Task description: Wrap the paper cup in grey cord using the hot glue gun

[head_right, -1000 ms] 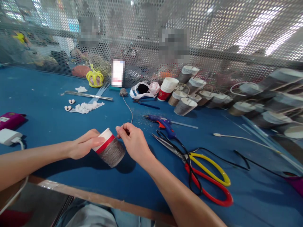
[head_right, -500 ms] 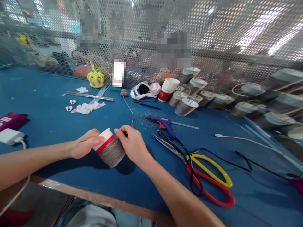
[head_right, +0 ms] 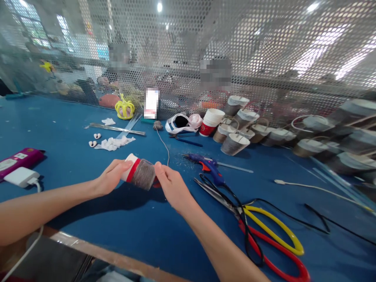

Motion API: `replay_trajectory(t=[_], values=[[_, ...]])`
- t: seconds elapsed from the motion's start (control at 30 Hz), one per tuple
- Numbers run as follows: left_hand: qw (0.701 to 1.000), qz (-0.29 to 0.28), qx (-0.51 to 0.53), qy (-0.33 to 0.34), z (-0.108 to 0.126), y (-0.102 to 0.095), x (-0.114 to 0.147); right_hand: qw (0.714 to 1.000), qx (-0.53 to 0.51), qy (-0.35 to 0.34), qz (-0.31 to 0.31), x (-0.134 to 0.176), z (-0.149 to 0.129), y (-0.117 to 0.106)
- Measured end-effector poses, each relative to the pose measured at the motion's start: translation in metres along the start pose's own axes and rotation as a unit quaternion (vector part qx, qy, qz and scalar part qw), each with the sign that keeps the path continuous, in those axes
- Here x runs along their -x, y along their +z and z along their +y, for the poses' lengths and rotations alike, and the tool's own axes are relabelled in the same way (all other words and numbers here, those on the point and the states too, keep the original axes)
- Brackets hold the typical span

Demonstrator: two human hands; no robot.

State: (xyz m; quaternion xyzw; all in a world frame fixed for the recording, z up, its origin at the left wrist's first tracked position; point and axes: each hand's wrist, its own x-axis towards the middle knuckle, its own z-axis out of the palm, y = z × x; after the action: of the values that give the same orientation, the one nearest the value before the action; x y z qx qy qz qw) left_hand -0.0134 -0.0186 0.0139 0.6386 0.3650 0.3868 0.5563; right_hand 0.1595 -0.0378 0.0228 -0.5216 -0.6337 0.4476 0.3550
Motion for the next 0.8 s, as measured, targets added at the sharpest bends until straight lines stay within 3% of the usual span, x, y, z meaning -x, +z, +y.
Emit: replay_trajectory(t=[0.13,0.4,0.8], values=[[1.000,-0.026,-0.004,-0.012,-0.0015,-0.0018,-0.0020,0.999,-0.018,-0.030,-0.038,-0.0004,0.0000,0.0002],[0.998,-0.039,0.027,-0.039,-0.0013,-0.0014,-0.0048,0.999,0.029,-0.039,-0.002,-0.0008,0.0007,0.0013],[0.996,-0.066,-0.034,-0.056,-0.0002,0.0027,-0.0008,0.994,0.102,-0.035,0.015,0.0041,-0.0015,0.0065]])
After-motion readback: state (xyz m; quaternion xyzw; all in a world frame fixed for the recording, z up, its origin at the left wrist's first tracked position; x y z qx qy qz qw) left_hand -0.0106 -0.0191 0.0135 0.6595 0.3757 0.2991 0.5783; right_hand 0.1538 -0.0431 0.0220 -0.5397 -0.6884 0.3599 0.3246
